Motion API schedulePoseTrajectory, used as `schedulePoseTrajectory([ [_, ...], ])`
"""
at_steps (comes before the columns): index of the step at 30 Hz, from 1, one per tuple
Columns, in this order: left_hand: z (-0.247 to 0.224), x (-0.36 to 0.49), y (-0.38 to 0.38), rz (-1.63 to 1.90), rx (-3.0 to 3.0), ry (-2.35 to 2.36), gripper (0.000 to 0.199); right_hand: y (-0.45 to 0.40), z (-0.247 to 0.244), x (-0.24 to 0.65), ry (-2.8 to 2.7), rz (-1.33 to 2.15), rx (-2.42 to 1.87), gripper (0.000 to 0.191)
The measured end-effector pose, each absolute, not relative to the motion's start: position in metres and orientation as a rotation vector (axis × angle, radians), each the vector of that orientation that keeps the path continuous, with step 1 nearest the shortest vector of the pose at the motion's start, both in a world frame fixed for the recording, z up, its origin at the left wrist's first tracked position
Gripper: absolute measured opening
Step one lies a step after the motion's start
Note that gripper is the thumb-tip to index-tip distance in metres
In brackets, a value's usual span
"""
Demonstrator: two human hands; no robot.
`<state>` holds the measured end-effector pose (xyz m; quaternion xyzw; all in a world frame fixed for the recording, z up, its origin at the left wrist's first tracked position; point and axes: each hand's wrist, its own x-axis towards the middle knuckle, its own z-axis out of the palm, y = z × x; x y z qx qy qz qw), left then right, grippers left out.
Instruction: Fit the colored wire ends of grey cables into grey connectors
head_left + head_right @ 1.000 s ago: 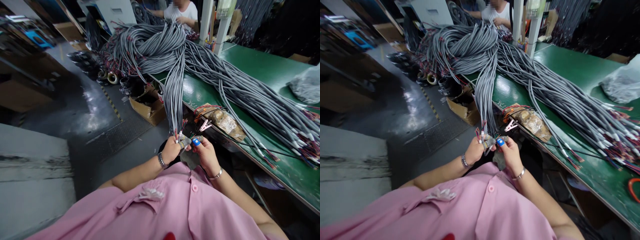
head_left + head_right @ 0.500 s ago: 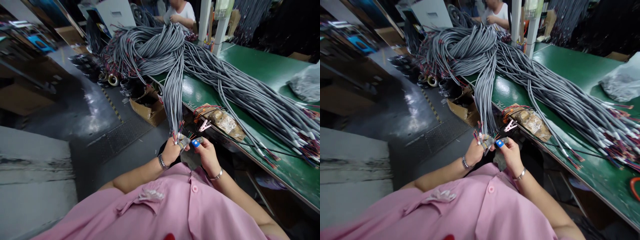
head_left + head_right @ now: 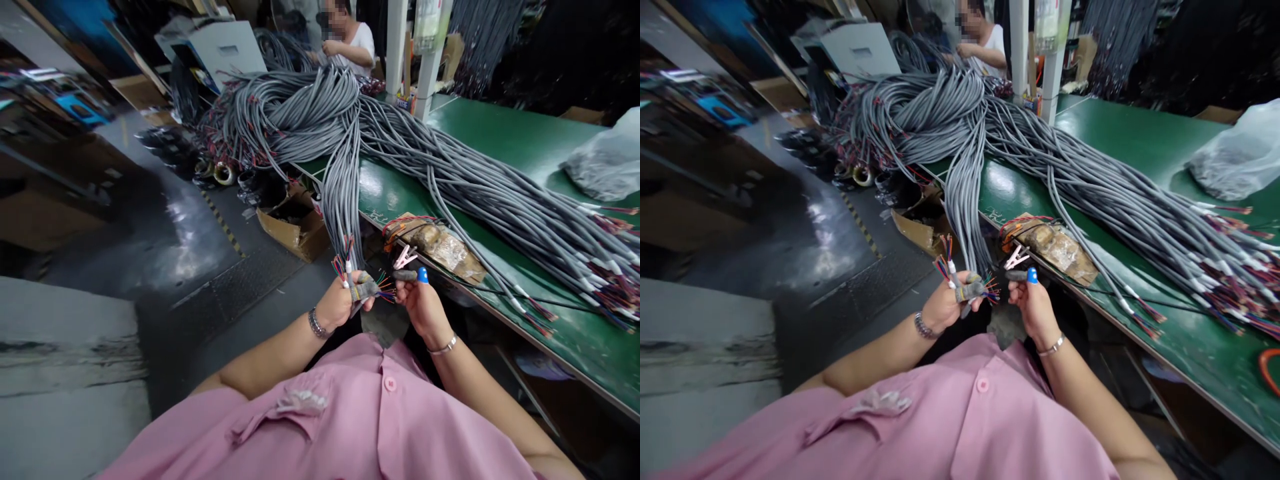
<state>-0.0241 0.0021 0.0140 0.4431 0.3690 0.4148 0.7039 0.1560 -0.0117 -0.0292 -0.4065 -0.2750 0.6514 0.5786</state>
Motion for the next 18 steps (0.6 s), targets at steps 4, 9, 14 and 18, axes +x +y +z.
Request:
schedulePoseTrajectory([
  [4, 0.018, -0.021, 0.010, 0.821, 0.952, 0.759, 0.032, 0.008, -0.025, 0.161, -0.659, 1.605, -0.927, 0.054],
  [9, 0.017, -0.013, 0.018, 0.756, 0.947, 0.741, 0.032, 0.019, -0.023, 0.160, -0.866, 1.471, -0.974, 0.055],
  [14, 0.015, -0.009, 0.023, 0.756, 0.914, 0.768, 0.034, 0.019, -0.028, 0.154, -0.899, 1.129, -1.093, 0.055],
  [18, 0.011, -0.006, 0.025, 0.747, 0.927, 0.745, 0.032, 0.024, -0.023, 0.144, -0.655, 1.393, -0.934, 0.057],
])
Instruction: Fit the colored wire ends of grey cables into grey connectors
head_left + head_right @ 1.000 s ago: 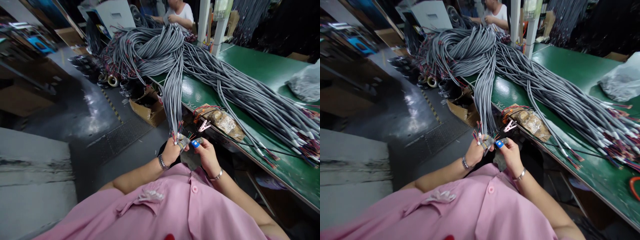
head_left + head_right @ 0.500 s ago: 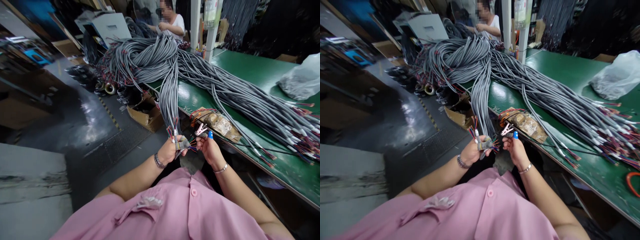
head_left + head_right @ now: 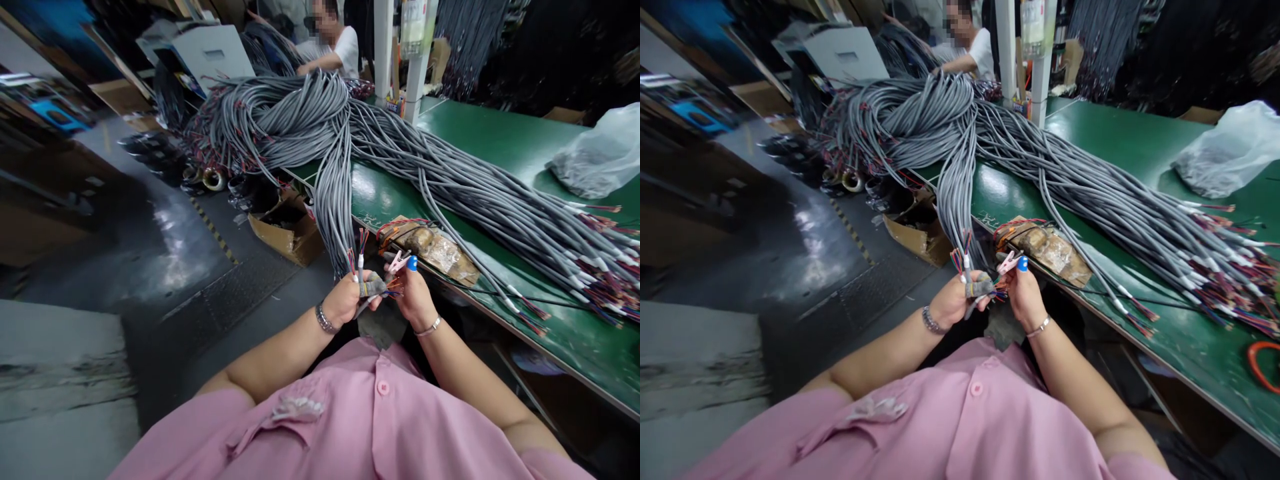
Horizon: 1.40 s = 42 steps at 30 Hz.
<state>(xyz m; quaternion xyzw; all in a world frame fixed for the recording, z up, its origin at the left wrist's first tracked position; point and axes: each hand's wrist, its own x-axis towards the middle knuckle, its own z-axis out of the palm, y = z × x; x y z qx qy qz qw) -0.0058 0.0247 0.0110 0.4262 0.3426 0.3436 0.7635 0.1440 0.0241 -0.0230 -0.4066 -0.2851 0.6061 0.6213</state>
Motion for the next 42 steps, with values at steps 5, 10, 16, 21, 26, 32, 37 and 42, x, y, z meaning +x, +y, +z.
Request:
schedulePoseTrajectory([
  [5, 0.006, -0.001, 0.026, 0.755, 0.927, 0.739, 0.031, 0.028, -0.012, 0.140, -0.425, 1.573, -0.808, 0.051],
  [10, 0.006, 0.001, 0.026, 0.754, 0.946, 0.782, 0.035, 0.028, -0.007, 0.140, -0.445, 1.546, -0.848, 0.050],
  [16, 0.006, 0.001, 0.025, 0.756, 0.944, 0.787, 0.034, 0.027, -0.012, 0.140, -0.471, 1.581, -0.811, 0.053],
  [21, 0.007, -0.003, 0.017, 0.781, 1.006, 0.791, 0.031, 0.019, -0.018, 0.147, -0.473, 1.703, -0.750, 0.057],
  [26, 0.009, -0.011, 0.005, 0.813, 1.211, 0.883, 0.033, 0.003, -0.018, 0.164, -0.627, 1.895, -0.825, 0.055],
  [32, 0.007, -0.011, 0.000, 0.804, 1.391, 0.929, 0.029, -0.011, -0.002, 0.172, -0.917, 1.775, -0.999, 0.029],
  [37, 0.008, -0.010, -0.001, 0.792, 1.392, 0.897, 0.030, -0.011, -0.002, 0.165, -0.824, 1.691, -1.006, 0.023],
  [42, 0.014, -0.016, -0.003, 0.825, 1.291, 0.901, 0.029, -0.002, -0.016, 0.176, -0.401, 1.617, -0.984, 0.023],
])
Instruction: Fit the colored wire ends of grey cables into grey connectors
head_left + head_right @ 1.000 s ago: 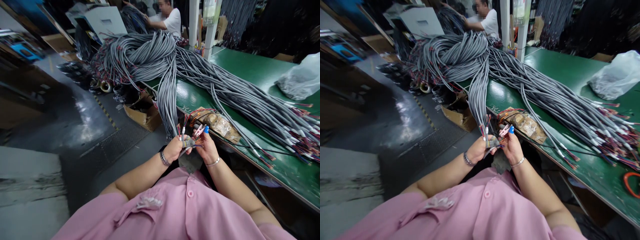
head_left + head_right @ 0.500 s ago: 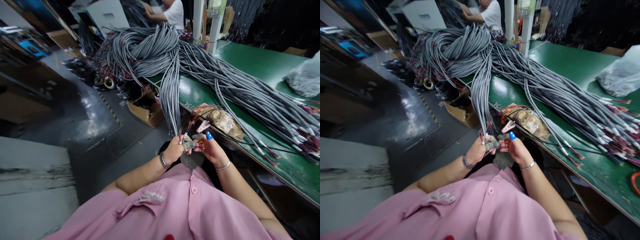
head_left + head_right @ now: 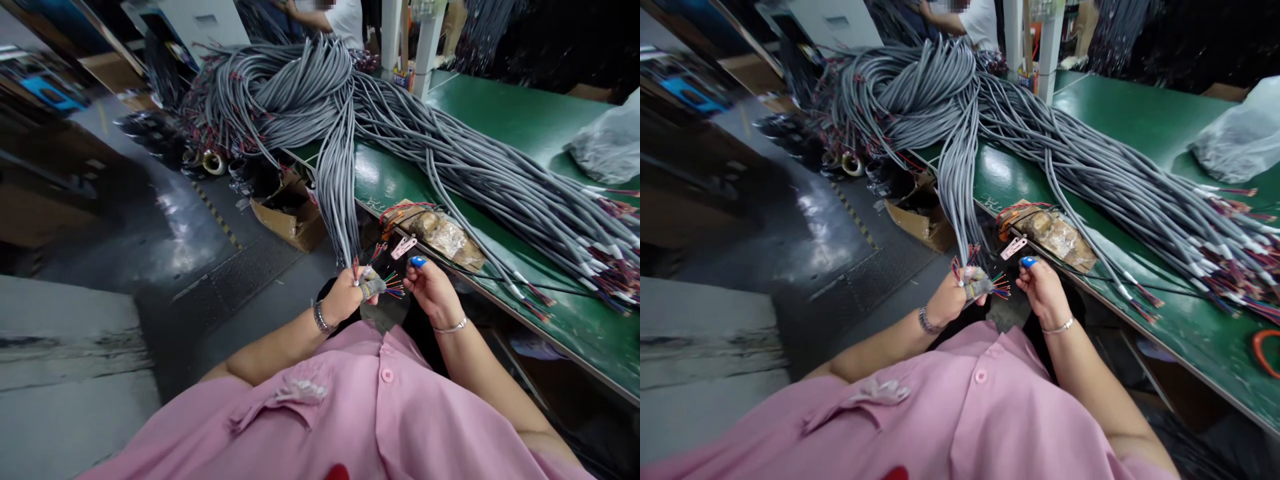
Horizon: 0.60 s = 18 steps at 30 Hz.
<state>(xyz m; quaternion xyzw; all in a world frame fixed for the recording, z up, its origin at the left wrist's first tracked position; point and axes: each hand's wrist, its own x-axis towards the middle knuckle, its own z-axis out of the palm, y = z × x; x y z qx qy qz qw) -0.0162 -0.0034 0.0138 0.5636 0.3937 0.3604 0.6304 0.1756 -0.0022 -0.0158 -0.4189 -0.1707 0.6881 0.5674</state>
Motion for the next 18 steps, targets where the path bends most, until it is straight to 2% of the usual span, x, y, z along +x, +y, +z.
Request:
schedulePoseTrajectory([
  [3, 0.016, -0.019, -0.003, 0.865, 1.193, 0.895, 0.032, 0.002, -0.022, 0.180, -0.327, 1.662, -0.953, 0.024],
  [8, 0.017, -0.013, 0.003, 0.919, 1.089, 0.855, 0.031, 0.013, -0.016, 0.174, -0.399, 1.768, -0.885, 0.049],
  [10, 0.016, -0.010, 0.005, 0.944, 1.058, 0.853, 0.030, 0.016, -0.007, 0.171, -0.498, 1.799, -0.884, 0.053],
  [14, 0.014, -0.008, 0.004, 0.971, 1.099, 0.891, 0.030, 0.008, 0.004, 0.165, -0.703, 1.858, -0.951, 0.042],
  [18, 0.010, -0.009, 0.001, 0.971, 1.194, 0.933, 0.030, -0.006, 0.003, 0.159, -0.796, 1.765, -1.008, 0.029],
])
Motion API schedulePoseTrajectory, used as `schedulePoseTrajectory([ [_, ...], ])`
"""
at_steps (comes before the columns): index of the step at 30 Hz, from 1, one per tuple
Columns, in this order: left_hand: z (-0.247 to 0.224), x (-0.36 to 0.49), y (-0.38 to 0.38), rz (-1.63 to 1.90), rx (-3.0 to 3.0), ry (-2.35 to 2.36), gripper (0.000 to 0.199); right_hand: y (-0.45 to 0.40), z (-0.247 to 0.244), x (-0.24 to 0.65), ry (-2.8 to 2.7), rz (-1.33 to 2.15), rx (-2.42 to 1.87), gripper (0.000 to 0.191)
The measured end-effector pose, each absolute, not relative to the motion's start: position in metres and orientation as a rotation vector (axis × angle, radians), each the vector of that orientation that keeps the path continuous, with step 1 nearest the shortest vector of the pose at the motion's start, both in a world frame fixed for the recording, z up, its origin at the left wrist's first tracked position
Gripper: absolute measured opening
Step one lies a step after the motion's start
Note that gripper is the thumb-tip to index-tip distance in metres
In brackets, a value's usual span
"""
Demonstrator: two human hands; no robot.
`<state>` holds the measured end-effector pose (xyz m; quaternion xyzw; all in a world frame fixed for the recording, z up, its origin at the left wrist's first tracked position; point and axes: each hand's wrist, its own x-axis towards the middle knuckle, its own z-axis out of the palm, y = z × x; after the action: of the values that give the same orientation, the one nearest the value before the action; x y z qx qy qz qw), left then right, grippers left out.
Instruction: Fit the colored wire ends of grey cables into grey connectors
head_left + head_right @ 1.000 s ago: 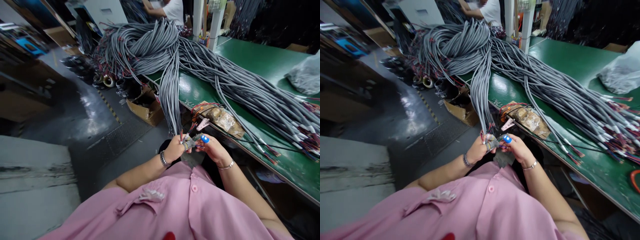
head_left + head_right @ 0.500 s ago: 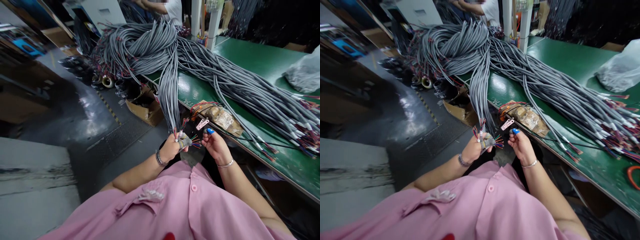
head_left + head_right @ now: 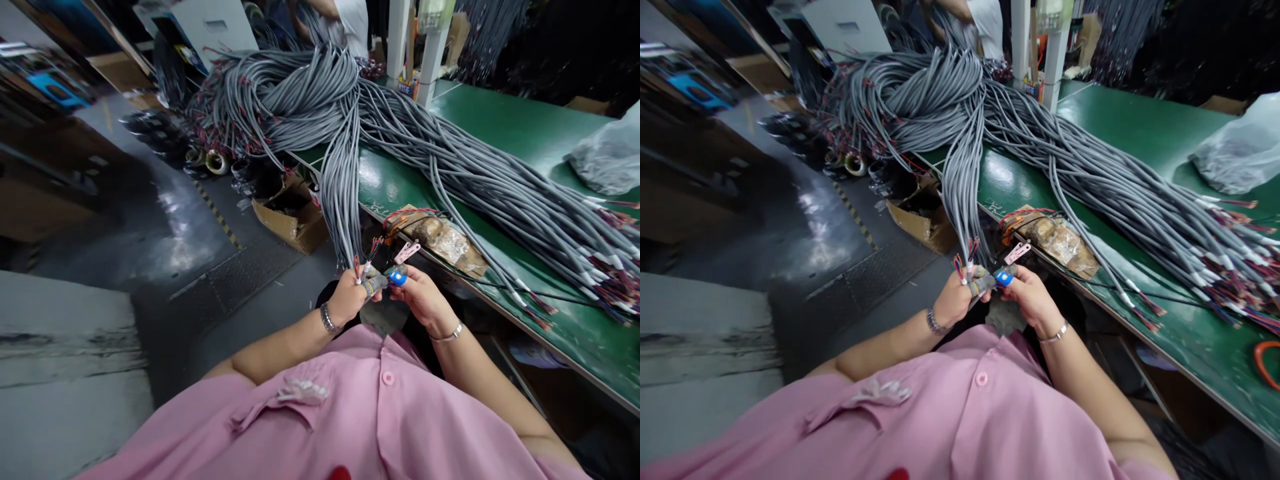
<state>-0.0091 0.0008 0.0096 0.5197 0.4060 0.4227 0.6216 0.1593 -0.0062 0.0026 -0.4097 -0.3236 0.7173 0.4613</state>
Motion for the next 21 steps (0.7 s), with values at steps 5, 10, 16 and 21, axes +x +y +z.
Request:
schedulePoseTrajectory([
  [5, 0.007, -0.010, -0.002, 0.970, 1.276, 0.959, 0.029, -0.010, -0.002, 0.157, -0.829, 1.689, -1.043, 0.024],
  [10, 0.003, -0.010, -0.003, 0.975, 1.287, 0.966, 0.029, -0.010, -0.003, 0.155, -0.868, 1.601, -1.055, 0.020],
  [16, -0.004, -0.008, -0.004, 1.079, 1.204, 1.001, 0.028, -0.013, -0.001, 0.146, -0.785, 1.541, -1.089, 0.020],
  [21, -0.005, -0.005, -0.004, 1.122, 1.185, 1.014, 0.028, -0.013, -0.002, 0.143, -0.756, 1.577, -1.063, 0.023],
])
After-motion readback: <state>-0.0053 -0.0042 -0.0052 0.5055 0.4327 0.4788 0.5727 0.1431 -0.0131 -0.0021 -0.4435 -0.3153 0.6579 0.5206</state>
